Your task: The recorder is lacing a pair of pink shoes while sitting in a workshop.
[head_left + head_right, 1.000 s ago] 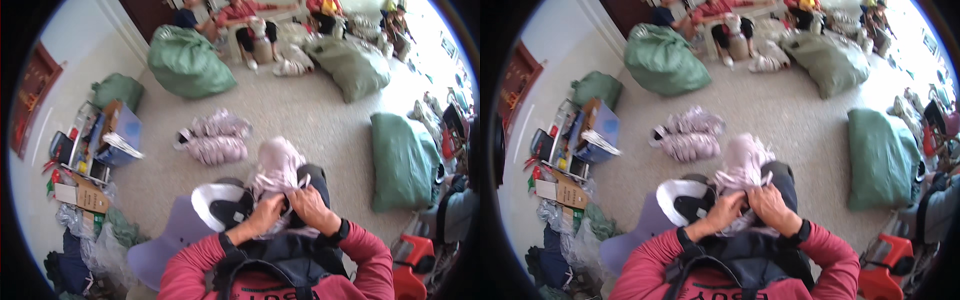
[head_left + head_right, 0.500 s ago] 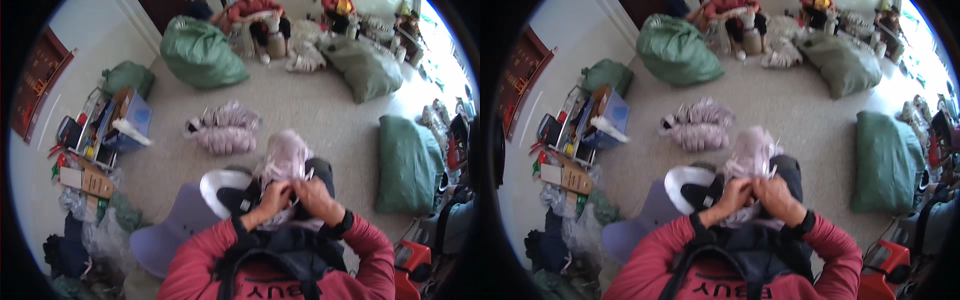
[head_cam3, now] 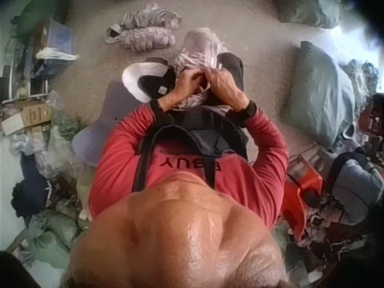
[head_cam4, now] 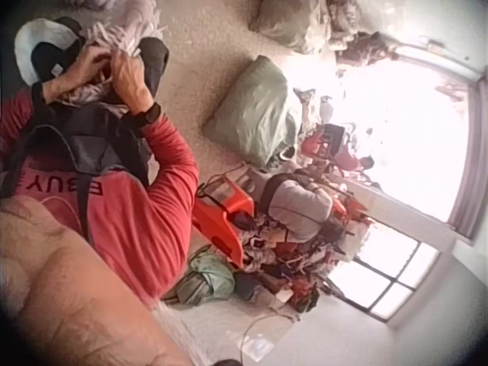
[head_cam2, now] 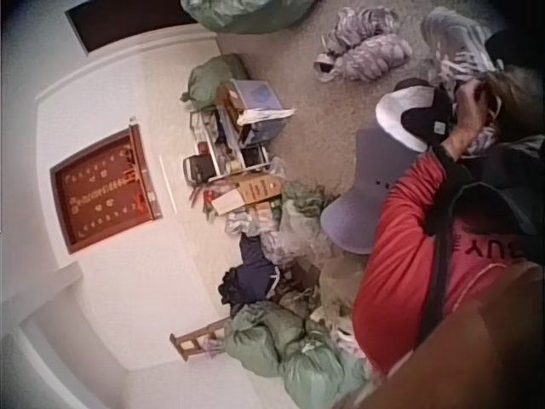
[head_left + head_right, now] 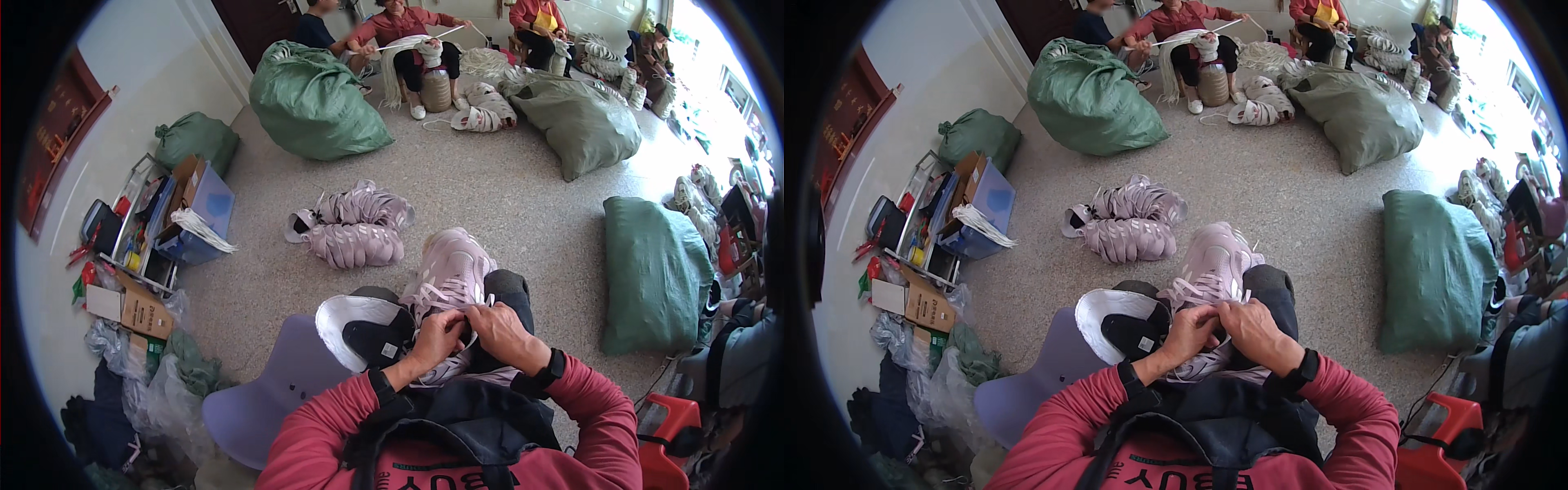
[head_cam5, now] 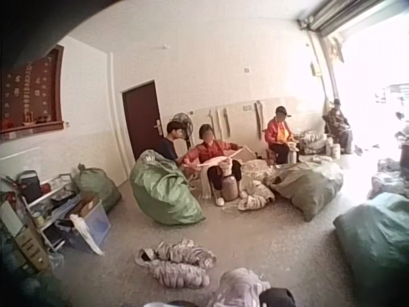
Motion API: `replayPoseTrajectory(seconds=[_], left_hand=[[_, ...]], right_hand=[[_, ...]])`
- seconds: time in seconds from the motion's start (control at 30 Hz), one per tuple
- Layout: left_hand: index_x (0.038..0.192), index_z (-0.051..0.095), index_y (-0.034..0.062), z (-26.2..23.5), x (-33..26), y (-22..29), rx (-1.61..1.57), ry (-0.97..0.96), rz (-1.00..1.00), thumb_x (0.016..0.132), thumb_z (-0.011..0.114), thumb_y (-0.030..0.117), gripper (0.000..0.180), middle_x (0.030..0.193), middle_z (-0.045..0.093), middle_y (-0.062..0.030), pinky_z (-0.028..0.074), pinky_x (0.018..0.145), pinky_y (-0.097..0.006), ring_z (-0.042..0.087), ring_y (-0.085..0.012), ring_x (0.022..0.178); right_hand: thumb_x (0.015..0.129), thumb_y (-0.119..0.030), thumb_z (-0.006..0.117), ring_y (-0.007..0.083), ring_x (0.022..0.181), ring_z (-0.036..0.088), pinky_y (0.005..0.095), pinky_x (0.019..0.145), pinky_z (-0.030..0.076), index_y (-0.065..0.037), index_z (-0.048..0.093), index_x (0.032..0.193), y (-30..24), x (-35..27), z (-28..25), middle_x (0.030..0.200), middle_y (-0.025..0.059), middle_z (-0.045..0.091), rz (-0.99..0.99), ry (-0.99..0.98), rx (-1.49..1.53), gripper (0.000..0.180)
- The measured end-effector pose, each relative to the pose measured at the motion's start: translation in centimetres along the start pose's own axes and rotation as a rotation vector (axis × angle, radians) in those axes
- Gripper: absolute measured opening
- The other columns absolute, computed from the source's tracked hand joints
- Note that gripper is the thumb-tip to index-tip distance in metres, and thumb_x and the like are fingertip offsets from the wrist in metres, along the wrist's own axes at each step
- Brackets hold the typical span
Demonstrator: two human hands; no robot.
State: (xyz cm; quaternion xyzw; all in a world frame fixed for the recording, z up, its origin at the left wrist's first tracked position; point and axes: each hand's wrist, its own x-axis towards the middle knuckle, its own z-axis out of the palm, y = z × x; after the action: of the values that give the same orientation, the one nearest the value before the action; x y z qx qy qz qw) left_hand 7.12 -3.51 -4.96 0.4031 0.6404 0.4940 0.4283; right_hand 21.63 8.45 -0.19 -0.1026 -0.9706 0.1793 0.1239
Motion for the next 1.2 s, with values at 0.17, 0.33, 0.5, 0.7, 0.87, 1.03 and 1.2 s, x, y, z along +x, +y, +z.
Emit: replayPoseTrajectory(seconds=[0.17, 0.33, 0.5, 0.7, 0.87, 1.03, 1.2], left_hand=[[0.111, 0.068, -0.0036, 0.3, 0.2, 0.4, -0.045, 0.027, -0.009, 0.1, 0.057, 0.008, 0.019, 0.078, 0.069, -0.0061, 0.051, 0.052, -0.025, 0.066, -0.011, 0.056], [0.112, 0.068, -0.0043, 0.1, -0.2, 0.3, 0.006, 0.005, 0.041, 0.101, 0.056, 0.009, 0.021, 0.079, 0.069, -0.0078, 0.052, 0.053, -0.027, 0.067, -0.0123, 0.057], [0.114, 0.067, -0.0027, 0.4, -0.7, 0.6, -0.016, 0.018, -0.05, 0.103, 0.054, 0.009, 0.021, 0.086, 0.069, -0.0058, 0.052, 0.057, -0.024, 0.069, -0.0116, 0.065], [0.111, 0.066, -0.0027, 0.8, -0.7, 1.3, 0.007, 0.023, -0.03, 0.1, 0.06, 0.013, 0.019, 0.085, 0.068, -0.0048, 0.052, 0.057, -0.025, 0.067, -0.0115, 0.064], [0.1, 0.066, -0.0038, 1.0, -0.4, 1.4, -0.056, 0.103, -0.06, 0.095, 0.065, 0.01, 0.014, 0.076, 0.067, -0.0047, 0.051, 0.052, -0.026, 0.062, -0.0097, 0.056], [0.099, 0.064, -0.0042, 1.2, -0.6, 1.0, -0.024, 0.098, -0.047, 0.094, 0.063, 0.006, 0.011, 0.075, 0.067, -0.0044, 0.051, 0.051, -0.026, 0.061, -0.0074, 0.057], [0.101, 0.063, -0.0043, 1.2, -0.7, 0.9, -0.041, 0.086, -0.035, 0.095, 0.063, 0.004, 0.01, 0.077, 0.068, -0.0051, 0.051, 0.051, -0.026, 0.062, -0.0077, 0.057]], right_hand=[[0.079, -0.003, 0.059, 0.0371, 0.076, 0.067, 0.0452, 0.069, 0.049, -0.002, 0.054, 0.097, 0.8, -0.5, 0.9, 0.084, 0.0159, 0.066, 0.096, 0.04, 0.144, 0.019], [0.092, -0.009, 0.058, 0.0394, 0.078, 0.068, 0.0496, 0.068, 0.051, -0.002, 0.056, 0.104, 0.0, -0.5, 1.5, 0.083, 0.0184, 0.068, -0.099, 0.127, 0.091, 0.014], [0.097, -0.012, 0.055, 0.0411, 0.075, 0.067, 0.051, 0.065, 0.051, -0.003, 0.057, 0.102, 0.8, -1.4, 1.5, 0.077, 0.0197, 0.065, 0.154, 0.118, 0.318, 0.01], [0.082, -0.002, 0.057, 0.038, 0.073, 0.067, 0.0482, 0.064, 0.051, -0.003, 0.057, 0.104, 2.0, -1.6, 1.8, 0.079, 0.0165, 0.066, 0.032, 0.115, 0.143, 0.022], [0.086, -0.001, 0.06, 0.039, 0.08, 0.062, 0.0457, 0.068, 0.05, -0.005, 0.067, 0.097, 1.6, -1.6, 1.4, 0.085, 0.0164, 0.06, 0.088, 0.338, 0.31, 0.013], [0.09, -0.005, 0.066, 0.0384, 0.081, 0.062, 0.0444, 0.07, 0.05, -0.001, 0.067, 0.094, 2.0, -3.3, 3.1, 0.086, 0.0158, 0.06, 0.241, 0.356, 0.491, 0.006], [0.089, -0.001, 0.068, 0.0325, 0.08, 0.064, 0.0377, 0.07, 0.052, 0.001, 0.067, 0.096, 1.4, -3.0, 3.5, 0.088, 0.0149, 0.062, 0.238, 0.364, 0.434, 0.007]])
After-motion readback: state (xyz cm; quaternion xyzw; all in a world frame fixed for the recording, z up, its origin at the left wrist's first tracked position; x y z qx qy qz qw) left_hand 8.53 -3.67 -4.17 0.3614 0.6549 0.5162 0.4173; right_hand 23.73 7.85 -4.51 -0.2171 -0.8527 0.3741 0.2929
